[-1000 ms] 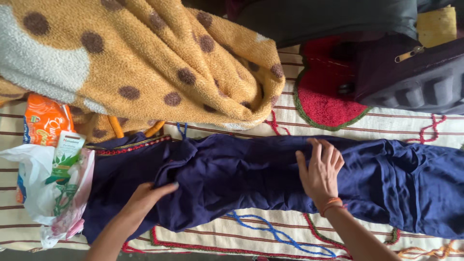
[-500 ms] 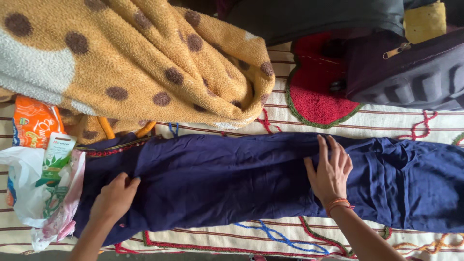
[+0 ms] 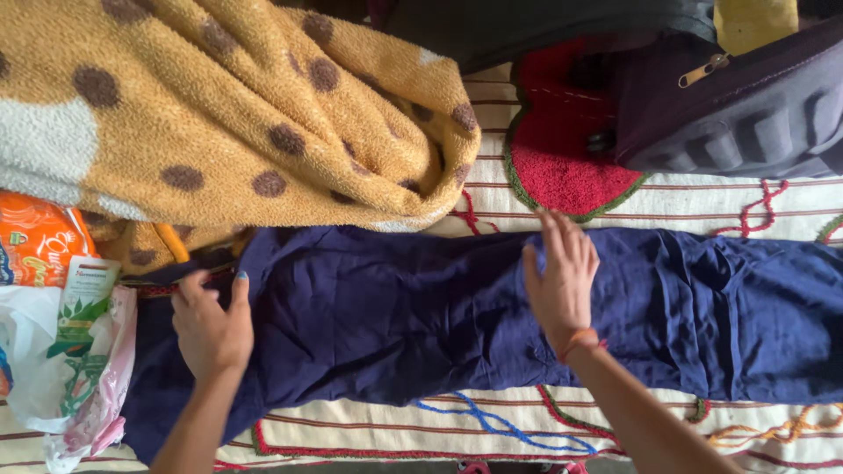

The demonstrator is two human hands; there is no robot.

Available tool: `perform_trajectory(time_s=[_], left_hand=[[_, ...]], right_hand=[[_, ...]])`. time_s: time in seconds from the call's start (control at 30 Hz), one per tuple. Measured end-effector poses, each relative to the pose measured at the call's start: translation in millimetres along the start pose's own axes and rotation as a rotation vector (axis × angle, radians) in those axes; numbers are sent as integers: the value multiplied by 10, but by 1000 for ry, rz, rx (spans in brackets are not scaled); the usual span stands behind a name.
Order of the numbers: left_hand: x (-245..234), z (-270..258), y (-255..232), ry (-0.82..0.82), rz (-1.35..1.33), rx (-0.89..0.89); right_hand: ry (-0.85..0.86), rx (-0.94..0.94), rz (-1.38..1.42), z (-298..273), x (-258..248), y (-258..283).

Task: The person folds garments on a bed, including a yellow garment and a navy blue garment, smoothing each one flat and folding it over. The person places the folded clothes into an open purple duffel bag and arranges them inside.

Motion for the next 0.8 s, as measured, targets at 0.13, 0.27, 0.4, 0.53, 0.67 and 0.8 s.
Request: perform_trajectory(time_s=[0.13,0.27,0.4,0.53,0.67,0.8], left_hand=[[151,-342,163,-47,89,-136],[110,-638,342,-32,-98,-154],[144,-827,248,-22,293,107],[33,-903,224,-30,63,160],[-245,-550,223,-83,53,39],[-375,-444,147,101,404,157]], right_hand=[[121,-72,-23,-362,159,102],[115,90,-138,-599,49,-240],[167,71,-287,-666,-210,-726],[241,31,-283,-764,-215,-914],[220,36,-283,-690,-173,-998],[221,49,-218,-755,-195,-943]])
Point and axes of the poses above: each hand's wrist, its own z-axis towards the middle knuckle, its own x-axis out of the palm, y = z × x, the point moved 4 cm from there along z, towards the middle knuckle, and after that the axes turned 4 degrees about y, right-handed, at the moved point
